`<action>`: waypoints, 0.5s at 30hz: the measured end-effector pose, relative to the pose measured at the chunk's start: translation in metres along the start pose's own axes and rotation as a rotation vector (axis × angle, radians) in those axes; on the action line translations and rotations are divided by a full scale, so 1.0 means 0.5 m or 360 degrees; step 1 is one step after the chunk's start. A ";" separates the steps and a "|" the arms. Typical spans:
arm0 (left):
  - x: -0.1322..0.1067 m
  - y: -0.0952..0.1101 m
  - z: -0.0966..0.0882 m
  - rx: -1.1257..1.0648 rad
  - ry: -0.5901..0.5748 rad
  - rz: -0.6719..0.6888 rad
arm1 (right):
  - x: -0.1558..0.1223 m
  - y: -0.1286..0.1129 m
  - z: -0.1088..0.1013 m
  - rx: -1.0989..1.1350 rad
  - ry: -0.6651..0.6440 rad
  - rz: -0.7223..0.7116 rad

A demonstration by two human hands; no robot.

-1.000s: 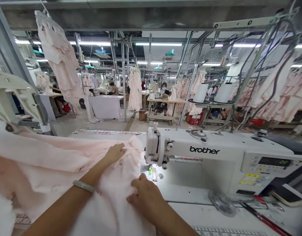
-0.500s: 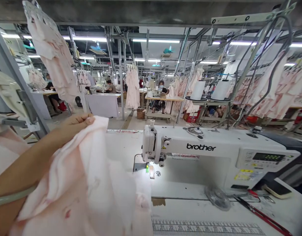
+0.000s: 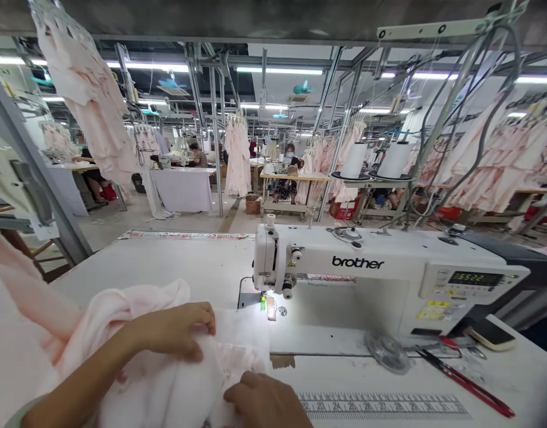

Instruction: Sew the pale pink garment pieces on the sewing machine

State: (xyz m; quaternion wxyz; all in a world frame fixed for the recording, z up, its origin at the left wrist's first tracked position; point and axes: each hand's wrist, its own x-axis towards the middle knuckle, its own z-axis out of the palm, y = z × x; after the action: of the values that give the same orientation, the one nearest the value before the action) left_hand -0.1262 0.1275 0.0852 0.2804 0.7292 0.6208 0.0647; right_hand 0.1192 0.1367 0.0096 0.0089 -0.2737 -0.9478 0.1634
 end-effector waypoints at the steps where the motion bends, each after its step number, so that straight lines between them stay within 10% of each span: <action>1: -0.001 0.002 0.008 -0.0001 -0.0013 -0.0009 | 0.006 -0.009 0.000 -0.0017 -0.0026 0.0061; 15: -0.097 -0.006 -0.021 -0.0210 0.0401 0.0083 | 0.045 -0.114 0.054 0.0931 0.0416 0.0240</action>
State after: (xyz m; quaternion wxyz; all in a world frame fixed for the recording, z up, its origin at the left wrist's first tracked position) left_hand -0.1442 0.0857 0.1049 0.2459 0.7111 0.6264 0.2037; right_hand 0.0677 0.0947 0.0004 0.1966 -0.3477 -0.8286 0.3923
